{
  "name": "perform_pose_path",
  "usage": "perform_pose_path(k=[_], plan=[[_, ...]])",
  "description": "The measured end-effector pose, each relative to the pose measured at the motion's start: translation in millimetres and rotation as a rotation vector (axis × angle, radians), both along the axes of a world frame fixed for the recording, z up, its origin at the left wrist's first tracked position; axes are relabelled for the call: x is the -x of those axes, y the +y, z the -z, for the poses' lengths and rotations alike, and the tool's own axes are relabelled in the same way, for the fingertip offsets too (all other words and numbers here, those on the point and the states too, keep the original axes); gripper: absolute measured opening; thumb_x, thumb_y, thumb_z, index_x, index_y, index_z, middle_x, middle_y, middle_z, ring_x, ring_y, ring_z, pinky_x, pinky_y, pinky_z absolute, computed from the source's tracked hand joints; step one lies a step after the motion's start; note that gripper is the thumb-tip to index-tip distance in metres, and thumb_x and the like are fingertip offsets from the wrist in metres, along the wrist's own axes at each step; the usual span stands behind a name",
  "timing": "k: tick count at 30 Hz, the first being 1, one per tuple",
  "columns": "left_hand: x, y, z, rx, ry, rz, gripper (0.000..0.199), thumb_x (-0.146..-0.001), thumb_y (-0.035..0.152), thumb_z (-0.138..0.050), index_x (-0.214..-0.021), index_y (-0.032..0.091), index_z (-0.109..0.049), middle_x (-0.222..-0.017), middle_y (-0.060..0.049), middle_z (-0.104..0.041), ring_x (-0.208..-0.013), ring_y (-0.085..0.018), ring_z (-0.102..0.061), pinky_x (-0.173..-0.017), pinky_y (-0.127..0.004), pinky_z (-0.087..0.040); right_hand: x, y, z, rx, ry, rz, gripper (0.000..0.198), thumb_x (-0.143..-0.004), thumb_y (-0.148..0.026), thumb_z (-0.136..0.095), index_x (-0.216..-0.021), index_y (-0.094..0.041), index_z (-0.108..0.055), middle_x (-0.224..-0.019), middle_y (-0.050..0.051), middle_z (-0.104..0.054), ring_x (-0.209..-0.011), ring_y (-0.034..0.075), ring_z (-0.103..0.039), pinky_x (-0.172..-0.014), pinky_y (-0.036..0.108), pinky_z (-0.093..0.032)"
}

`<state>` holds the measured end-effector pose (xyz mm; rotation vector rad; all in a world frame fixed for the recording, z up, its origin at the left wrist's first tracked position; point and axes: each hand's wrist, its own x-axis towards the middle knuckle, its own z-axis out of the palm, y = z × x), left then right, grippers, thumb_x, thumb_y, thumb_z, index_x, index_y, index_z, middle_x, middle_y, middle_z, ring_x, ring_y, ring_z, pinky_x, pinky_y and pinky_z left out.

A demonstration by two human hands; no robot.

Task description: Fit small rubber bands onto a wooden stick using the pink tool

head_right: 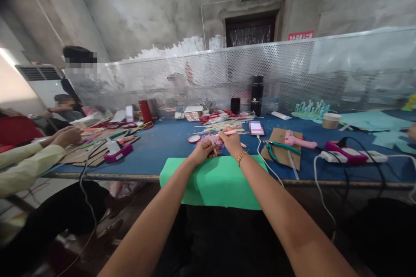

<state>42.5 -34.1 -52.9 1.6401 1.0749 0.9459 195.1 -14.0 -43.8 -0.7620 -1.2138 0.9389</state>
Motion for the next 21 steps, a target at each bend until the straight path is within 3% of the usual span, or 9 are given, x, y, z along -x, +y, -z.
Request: perform_pose_path(k=[21], plan=[[-1.5, -2.8, -2.3, 0.035, 0.002, -0.023, 0.025, -0.085, 0.038, -0.062, -0.076, 0.015, -0.058, -0.064, 0.0, -0.065, -0.051, -0.01, -0.053, -0.057, -0.025, -0.043, 3.6, 2.1, 5.8, -0.03, -0.058, -0.093, 0.028, -0.068, -0.042, -0.073, -0.065, -0.02, -0.057, -0.056, -0.002, -0.064, -0.048, 0.011, -0.056, -0.046, 0.022, -0.044]])
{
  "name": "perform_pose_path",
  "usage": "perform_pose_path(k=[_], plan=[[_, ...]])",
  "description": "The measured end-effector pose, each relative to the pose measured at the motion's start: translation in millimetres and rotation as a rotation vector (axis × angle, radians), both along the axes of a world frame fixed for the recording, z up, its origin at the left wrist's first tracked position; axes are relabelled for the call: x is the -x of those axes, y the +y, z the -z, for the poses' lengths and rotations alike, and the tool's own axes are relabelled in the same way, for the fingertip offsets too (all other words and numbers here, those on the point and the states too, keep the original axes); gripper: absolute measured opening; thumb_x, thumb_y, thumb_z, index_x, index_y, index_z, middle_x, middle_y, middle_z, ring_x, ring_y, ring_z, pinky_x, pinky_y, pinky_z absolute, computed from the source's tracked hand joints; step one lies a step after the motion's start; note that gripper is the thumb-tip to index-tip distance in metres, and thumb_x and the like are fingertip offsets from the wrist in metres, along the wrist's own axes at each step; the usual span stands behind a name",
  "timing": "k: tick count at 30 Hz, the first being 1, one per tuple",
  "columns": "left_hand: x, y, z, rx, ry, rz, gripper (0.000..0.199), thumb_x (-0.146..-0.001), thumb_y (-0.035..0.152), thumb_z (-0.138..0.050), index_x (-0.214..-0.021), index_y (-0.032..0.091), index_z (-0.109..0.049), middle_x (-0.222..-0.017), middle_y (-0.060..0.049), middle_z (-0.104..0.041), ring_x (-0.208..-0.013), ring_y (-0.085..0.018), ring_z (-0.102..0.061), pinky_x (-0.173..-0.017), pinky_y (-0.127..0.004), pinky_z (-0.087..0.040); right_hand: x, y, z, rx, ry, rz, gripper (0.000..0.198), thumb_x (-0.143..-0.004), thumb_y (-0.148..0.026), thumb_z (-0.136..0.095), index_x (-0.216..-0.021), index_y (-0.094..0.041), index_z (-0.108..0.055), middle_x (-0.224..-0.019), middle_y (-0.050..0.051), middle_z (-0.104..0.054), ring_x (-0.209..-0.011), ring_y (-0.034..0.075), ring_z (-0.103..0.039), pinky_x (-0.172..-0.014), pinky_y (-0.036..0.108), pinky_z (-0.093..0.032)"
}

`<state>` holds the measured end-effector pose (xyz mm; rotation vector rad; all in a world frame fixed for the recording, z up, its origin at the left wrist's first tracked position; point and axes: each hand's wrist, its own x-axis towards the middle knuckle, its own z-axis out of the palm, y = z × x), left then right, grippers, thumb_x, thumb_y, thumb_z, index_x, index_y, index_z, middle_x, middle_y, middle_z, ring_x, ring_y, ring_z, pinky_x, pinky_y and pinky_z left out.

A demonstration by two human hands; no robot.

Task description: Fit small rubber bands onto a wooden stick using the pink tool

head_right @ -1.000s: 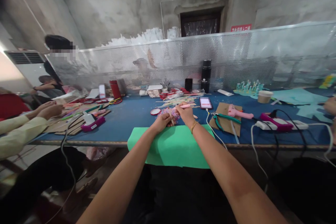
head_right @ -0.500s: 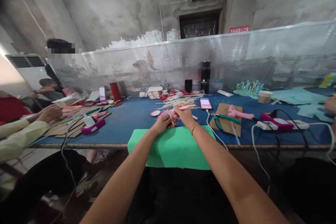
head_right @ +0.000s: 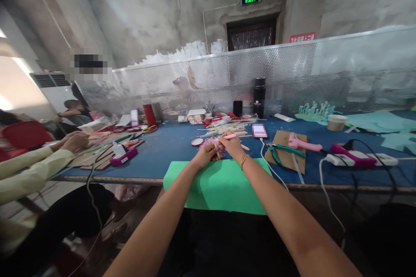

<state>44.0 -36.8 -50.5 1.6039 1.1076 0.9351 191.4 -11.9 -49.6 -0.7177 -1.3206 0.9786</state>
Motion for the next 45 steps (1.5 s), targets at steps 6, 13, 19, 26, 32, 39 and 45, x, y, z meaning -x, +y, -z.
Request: perform_pose_path(k=[6, 13, 19, 26, 32, 39, 45], plan=[[1.4, 2.7, 2.5, -0.02, 0.01, 0.002, 0.028, -0.083, 0.042, -0.064, -0.075, 0.015, -0.058, -0.068, -0.002, -0.068, -0.052, -0.01, -0.054, -0.057, -0.025, -0.044, -0.9, -1.8, -2.8, 0.033, 0.068, 0.062, 0.03, -0.066, -0.044, -0.074, -0.063, -0.02, -0.056, -0.053, -0.003, -0.062, -0.047, 0.012, -0.055, -0.047, 0.023, -0.045], [0.8, 2.9, 2.9, -0.019, 0.014, -0.003, 0.03, -0.082, 0.044, -0.065, -0.074, 0.016, -0.058, -0.068, -0.002, -0.068, -0.052, -0.01, -0.054, -0.057, -0.025, -0.045, -3.1, 0.0, -0.4, 0.025, 0.023, 0.06, 0.027, -0.067, -0.043, -0.073, -0.064, -0.021, -0.057, -0.054, -0.002, -0.063, -0.047, 0.012, -0.056, -0.047, 0.023, -0.045], [-0.1, -0.2, -0.1, -0.019, 0.007, -0.004, 0.031, -0.082, 0.044, -0.065, -0.071, 0.016, -0.058, -0.064, -0.001, -0.068, -0.051, -0.01, -0.054, -0.055, -0.024, -0.044, -2.7, -1.4, -2.1, 0.054, 0.066, 0.064, 0.028, -0.065, -0.043, -0.074, -0.063, -0.021, -0.056, -0.054, -0.002, -0.062, -0.047, 0.013, -0.056, -0.047, 0.024, -0.046], [-2.5, -2.1, -0.9, 0.01, -0.03, -0.019, 0.029, -0.082, 0.041, -0.066, -0.07, 0.016, -0.056, -0.063, -0.001, -0.067, -0.052, -0.01, -0.056, -0.054, -0.023, -0.044, -3.8, 0.8, 0.5, 0.046, 0.044, 0.091, 0.027, -0.066, -0.041, -0.074, -0.062, -0.021, -0.057, -0.052, -0.002, -0.063, -0.047, 0.013, -0.057, -0.047, 0.024, -0.046], [-1.3, -0.1, 0.7, -0.007, -0.011, -0.004, 0.028, -0.083, 0.041, -0.065, -0.072, 0.016, -0.058, -0.065, -0.001, -0.067, -0.052, -0.011, -0.055, -0.057, -0.025, -0.044, -3.4, 0.7, 1.5, 0.034, 0.018, -0.001, 0.029, -0.066, -0.044, -0.074, -0.064, -0.02, -0.057, -0.056, -0.002, -0.064, -0.047, 0.012, -0.056, -0.048, 0.023, -0.046], [-0.4, 1.4, 1.9, -0.019, 0.005, 0.017, 0.027, -0.085, 0.04, -0.063, -0.075, 0.015, -0.059, -0.066, -0.001, -0.067, -0.052, -0.01, -0.054, -0.057, -0.025, -0.045, -4.2, -3.0, -3.3, 0.057, 0.053, 0.068, 0.03, -0.065, -0.043, -0.075, -0.062, -0.02, -0.057, -0.054, -0.002, -0.063, -0.047, 0.012, -0.056, -0.048, 0.023, -0.046], [-0.9, 2.9, 2.9, -0.028, 0.006, 0.01, 0.026, -0.084, 0.04, -0.063, -0.076, 0.015, -0.059, -0.066, -0.002, -0.068, -0.051, -0.01, -0.054, -0.057, -0.025, -0.045, -4.0, -4.8, -4.7, 0.05, 0.027, 0.026, 0.029, -0.065, -0.044, -0.075, -0.063, -0.02, -0.058, -0.055, -0.001, -0.063, -0.047, 0.012, -0.056, -0.047, 0.023, -0.047]])
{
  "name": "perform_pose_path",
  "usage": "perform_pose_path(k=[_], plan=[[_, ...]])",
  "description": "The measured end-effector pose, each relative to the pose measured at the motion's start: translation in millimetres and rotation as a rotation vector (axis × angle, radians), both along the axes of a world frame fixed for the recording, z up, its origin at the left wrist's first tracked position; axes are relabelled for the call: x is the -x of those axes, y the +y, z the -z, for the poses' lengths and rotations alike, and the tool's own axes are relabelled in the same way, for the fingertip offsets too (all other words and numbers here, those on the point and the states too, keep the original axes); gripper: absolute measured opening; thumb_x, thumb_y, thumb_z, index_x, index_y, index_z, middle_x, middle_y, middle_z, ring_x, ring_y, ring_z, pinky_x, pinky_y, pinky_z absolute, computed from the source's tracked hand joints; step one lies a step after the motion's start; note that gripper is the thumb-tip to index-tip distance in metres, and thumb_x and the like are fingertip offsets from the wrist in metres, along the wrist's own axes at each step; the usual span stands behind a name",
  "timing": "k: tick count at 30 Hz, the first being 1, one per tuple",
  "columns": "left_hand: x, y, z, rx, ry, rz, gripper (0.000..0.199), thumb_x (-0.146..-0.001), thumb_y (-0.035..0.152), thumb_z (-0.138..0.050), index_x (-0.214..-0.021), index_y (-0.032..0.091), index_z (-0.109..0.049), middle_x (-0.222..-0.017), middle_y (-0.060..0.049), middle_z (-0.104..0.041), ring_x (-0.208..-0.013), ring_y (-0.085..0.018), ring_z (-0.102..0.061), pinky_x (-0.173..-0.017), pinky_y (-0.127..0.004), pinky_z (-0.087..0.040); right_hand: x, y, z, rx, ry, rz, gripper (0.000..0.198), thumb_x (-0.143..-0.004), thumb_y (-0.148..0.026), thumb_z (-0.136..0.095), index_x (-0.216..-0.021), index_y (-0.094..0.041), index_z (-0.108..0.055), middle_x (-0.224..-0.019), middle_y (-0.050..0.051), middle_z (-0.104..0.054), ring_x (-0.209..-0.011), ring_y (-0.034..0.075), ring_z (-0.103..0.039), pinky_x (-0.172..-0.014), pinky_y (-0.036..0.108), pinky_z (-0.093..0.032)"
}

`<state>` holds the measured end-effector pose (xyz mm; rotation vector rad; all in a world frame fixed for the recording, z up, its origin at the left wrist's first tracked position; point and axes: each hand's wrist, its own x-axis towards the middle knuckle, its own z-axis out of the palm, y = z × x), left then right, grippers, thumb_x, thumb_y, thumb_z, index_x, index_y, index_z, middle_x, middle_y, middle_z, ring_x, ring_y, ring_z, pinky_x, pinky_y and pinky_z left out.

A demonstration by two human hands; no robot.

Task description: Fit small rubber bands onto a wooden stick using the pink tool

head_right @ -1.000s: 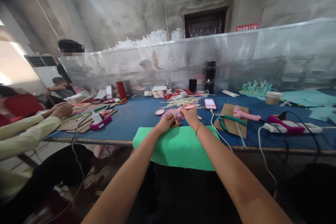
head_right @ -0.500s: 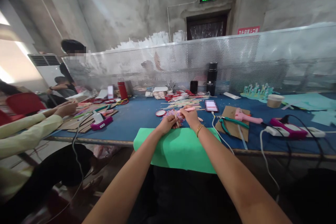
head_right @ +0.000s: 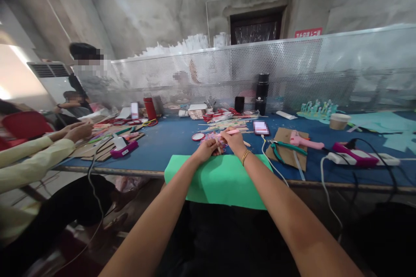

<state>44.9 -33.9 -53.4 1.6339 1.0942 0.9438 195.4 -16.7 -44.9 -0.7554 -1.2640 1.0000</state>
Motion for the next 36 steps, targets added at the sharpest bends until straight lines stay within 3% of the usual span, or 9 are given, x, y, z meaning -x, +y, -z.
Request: perform_pose_path(k=[4, 10, 17, 22, 27, 32, 36], plan=[[0.5, 0.2, 0.5, -0.013, -0.004, 0.012, 0.029, -0.083, 0.042, -0.064, -0.075, 0.014, -0.06, -0.065, -0.003, -0.067, -0.051, -0.01, -0.054, -0.056, -0.024, -0.045, -1.4, -0.2, -1.8, 0.018, 0.065, 0.064, 0.032, -0.062, -0.045, -0.077, -0.062, -0.02, -0.057, -0.053, -0.002, -0.062, -0.047, 0.012, -0.055, -0.046, 0.022, -0.046], [1.5, 1.8, 2.8, -0.03, 0.002, 0.022, 0.031, -0.084, 0.043, -0.064, -0.074, 0.014, -0.06, -0.065, -0.002, -0.067, -0.051, -0.01, -0.053, -0.055, -0.023, -0.044, 2.1, 0.4, 0.7, 0.029, 0.044, -0.032, 0.033, -0.062, -0.044, -0.077, -0.062, -0.02, -0.056, -0.054, -0.002, -0.063, -0.047, 0.011, -0.056, -0.047, 0.022, -0.046], [-0.3, 1.6, 2.7, -0.013, -0.02, 0.005, 0.028, -0.084, 0.04, -0.064, -0.073, 0.015, -0.058, -0.067, -0.003, -0.068, -0.051, -0.01, -0.053, -0.056, -0.024, -0.043, 0.8, 6.3, 5.5, 0.032, 0.065, 0.024, 0.034, -0.061, -0.045, -0.079, -0.063, -0.02, -0.057, -0.053, -0.002, -0.062, -0.047, 0.011, -0.056, -0.047, 0.022, -0.046], [0.8, 1.7, 1.8, -0.008, 0.0, 0.032, 0.03, -0.085, 0.043, -0.063, -0.076, 0.014, -0.06, -0.064, -0.001, -0.065, -0.054, -0.011, -0.055, -0.058, -0.025, -0.044, 0.4, 6.1, 3.4, 0.055, 0.048, -0.027, 0.035, -0.06, -0.046, -0.079, -0.063, -0.02, -0.054, -0.054, -0.002, -0.062, -0.046, 0.011, -0.056, -0.045, 0.021, -0.045], [0.3, 3.0, 2.4, 0.015, -0.01, 0.015, 0.03, -0.084, 0.044, -0.064, -0.078, 0.014, -0.06, -0.067, -0.002, -0.067, -0.056, -0.011, -0.057, -0.058, -0.024, -0.044, -0.8, 3.4, -0.4, 0.065, 0.098, 0.047, 0.033, -0.059, -0.043, -0.079, -0.063, -0.019, -0.057, -0.053, -0.002, -0.062, -0.047, 0.01, -0.056, -0.045, 0.02, -0.046], [-0.9, 2.5, 2.0, 0.011, -0.017, 0.019, 0.029, -0.083, 0.043, -0.064, -0.079, 0.014, -0.062, -0.069, -0.003, -0.069, -0.055, -0.011, -0.058, -0.058, -0.024, -0.045, -0.1, 3.7, 1.2, 0.054, 0.083, -0.017, 0.034, -0.059, -0.043, -0.08, -0.063, -0.019, -0.057, -0.054, -0.002, -0.063, -0.045, 0.01, -0.055, -0.044, 0.02, -0.045], [1.6, 1.0, 1.7, -0.016, -0.011, 0.023, 0.031, -0.082, 0.045, -0.064, -0.076, 0.014, -0.061, -0.068, -0.002, -0.069, -0.053, -0.01, -0.055, -0.056, -0.023, -0.043, -0.7, 4.8, 2.1, 0.07, 0.112, 0.051, 0.034, -0.059, -0.043, -0.081, -0.064, -0.019, -0.058, -0.053, -0.002, -0.063, -0.046, 0.011, -0.056, -0.044, 0.02, -0.046]])
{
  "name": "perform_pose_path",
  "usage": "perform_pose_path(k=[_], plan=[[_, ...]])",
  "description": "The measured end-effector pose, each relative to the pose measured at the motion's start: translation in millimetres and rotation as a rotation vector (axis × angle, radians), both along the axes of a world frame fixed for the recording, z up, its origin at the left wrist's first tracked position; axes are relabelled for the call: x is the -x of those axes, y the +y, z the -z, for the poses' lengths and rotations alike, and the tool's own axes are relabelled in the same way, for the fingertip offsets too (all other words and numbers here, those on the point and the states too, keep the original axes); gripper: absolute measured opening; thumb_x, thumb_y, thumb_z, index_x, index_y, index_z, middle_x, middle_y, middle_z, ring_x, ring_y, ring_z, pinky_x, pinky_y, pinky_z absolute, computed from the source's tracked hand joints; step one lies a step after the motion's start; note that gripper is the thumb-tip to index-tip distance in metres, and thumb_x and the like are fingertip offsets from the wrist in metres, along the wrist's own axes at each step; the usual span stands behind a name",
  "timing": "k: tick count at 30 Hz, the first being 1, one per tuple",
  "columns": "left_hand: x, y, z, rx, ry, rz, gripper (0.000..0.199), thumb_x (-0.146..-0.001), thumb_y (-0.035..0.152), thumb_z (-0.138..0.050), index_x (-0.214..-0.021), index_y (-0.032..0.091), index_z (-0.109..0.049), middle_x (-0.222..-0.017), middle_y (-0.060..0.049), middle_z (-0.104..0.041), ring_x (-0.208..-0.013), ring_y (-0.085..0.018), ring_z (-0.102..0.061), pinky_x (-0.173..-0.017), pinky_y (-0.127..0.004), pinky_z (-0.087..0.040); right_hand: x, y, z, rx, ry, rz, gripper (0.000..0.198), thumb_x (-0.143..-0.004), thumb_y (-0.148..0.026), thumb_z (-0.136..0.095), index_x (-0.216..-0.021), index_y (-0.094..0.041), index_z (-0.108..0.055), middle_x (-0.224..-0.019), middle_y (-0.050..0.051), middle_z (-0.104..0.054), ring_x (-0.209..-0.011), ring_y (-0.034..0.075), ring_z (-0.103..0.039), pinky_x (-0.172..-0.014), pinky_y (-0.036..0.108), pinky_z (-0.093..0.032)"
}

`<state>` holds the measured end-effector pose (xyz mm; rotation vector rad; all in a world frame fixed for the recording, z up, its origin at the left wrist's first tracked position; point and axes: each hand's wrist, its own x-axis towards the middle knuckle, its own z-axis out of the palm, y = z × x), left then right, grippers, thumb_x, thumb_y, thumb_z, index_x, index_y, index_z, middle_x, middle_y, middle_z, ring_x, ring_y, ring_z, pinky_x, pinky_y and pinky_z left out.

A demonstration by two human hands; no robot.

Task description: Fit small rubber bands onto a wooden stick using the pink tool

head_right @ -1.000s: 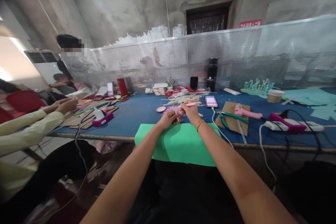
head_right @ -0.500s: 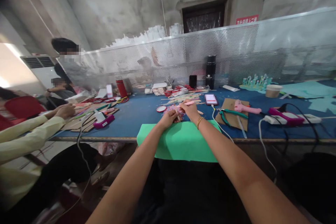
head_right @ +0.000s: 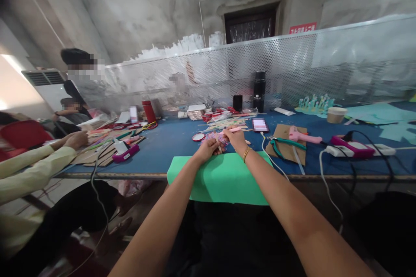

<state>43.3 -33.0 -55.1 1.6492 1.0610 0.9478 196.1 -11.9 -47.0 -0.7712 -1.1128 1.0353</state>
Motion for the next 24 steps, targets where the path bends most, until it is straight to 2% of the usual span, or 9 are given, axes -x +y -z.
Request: perform_pose_path(k=[2, 8, 14, 20, 24], plan=[[1.4, -0.8, -0.3, 0.006, 0.002, -0.001, 0.032, -0.082, 0.046, -0.064, -0.078, 0.014, -0.061, -0.07, -0.003, -0.07, -0.052, -0.01, -0.054, -0.054, -0.023, -0.042, 0.0, -1.1, -0.2, 0.004, 0.016, 0.008, 0.032, -0.06, -0.043, -0.08, -0.064, -0.019, -0.058, -0.052, -0.002, -0.063, -0.045, 0.01, -0.055, -0.043, 0.02, -0.045], [0.5, -1.2, -2.6, -0.004, 0.021, 0.024, 0.034, -0.081, 0.048, -0.065, -0.077, 0.015, -0.061, -0.067, -0.003, -0.068, -0.051, -0.01, -0.053, -0.055, -0.024, -0.042, 3.1, -4.1, 0.1, -0.034, -0.046, -0.1, 0.033, -0.061, -0.044, -0.079, -0.061, -0.02, -0.054, -0.053, -0.002, -0.063, -0.047, 0.011, -0.057, -0.044, 0.021, -0.046], [-2.1, -0.3, -3.2, 0.02, 0.008, 0.008, 0.034, -0.081, 0.049, -0.065, -0.08, 0.015, -0.06, -0.07, -0.002, -0.069, -0.053, -0.01, -0.054, -0.055, -0.023, -0.041, 0.5, 0.4, 0.6, -0.02, 0.0, 0.009, 0.032, -0.061, -0.043, -0.078, -0.062, -0.02, -0.055, -0.053, -0.002, -0.062, -0.046, 0.01, -0.055, -0.043, 0.02, -0.044], [-2.3, -2.7, -4.2, 0.008, 0.014, 0.012, 0.032, -0.082, 0.047, -0.064, -0.081, 0.015, -0.059, -0.071, -0.002, -0.069, -0.053, -0.009, -0.054, -0.054, -0.022, -0.04, -0.6, -1.9, -0.1, -0.057, -0.079, -0.065, 0.031, -0.065, -0.043, -0.076, -0.065, -0.02, -0.056, -0.056, -0.002, -0.064, -0.049, 0.012, -0.058, -0.047, 0.022, -0.047], [-2.0, -3.9, -5.1, 0.005, 0.012, 0.006, 0.031, -0.083, 0.046, -0.063, -0.083, 0.015, -0.06, -0.072, -0.002, -0.069, -0.053, -0.009, -0.054, -0.054, -0.022, -0.041, -1.3, -2.0, -1.8, -0.03, -0.034, 0.037, 0.027, -0.065, -0.041, -0.074, -0.065, -0.021, -0.056, -0.054, -0.002, -0.063, -0.048, 0.012, -0.057, -0.046, 0.022, -0.045]])
